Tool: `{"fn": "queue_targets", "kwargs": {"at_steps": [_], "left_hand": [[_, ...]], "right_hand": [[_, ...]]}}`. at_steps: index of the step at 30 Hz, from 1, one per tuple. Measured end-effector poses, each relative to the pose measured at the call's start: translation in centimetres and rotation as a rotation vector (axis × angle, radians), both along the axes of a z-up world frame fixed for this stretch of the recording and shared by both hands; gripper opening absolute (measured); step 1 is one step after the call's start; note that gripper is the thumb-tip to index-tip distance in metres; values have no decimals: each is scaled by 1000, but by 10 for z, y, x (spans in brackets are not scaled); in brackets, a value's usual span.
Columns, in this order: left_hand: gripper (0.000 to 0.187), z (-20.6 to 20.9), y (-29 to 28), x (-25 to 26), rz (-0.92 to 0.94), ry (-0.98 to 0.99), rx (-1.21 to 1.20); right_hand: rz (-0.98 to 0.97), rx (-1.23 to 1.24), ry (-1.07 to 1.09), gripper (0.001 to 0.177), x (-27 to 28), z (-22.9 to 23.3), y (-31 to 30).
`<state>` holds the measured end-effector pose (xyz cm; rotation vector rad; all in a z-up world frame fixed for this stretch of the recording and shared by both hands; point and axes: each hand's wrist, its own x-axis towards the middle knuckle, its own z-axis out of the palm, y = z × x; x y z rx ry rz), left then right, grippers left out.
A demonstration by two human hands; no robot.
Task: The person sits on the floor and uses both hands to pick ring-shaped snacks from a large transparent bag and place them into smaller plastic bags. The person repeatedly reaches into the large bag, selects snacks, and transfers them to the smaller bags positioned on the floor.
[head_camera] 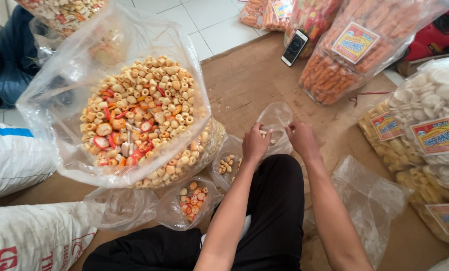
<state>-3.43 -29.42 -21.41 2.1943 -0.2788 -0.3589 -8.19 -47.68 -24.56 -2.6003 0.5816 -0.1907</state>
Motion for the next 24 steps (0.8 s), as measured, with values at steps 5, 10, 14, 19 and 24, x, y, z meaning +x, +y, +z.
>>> {"fn": "queue_targets", "kwargs": {"at_steps": [5,10,14,19,24], "left_hand": [[40,54,34,-27,-27,-121,-168],[35,122,88,-71,-33,-243,-443],[30,182,145,-101,-29,-352,-653],[28,242,217,-120,36,-483,-682],[20,292,282,-104,157,-732,-328]], "right_hand": [[50,-1,-257,19,-12,21,12],[106,76,-509,15,-20,106,67],[263,213,-860,6,-32,208,133],[528,259,-950,5,-40,290,211],[906,239,-806,8,-16,325,281]]}}
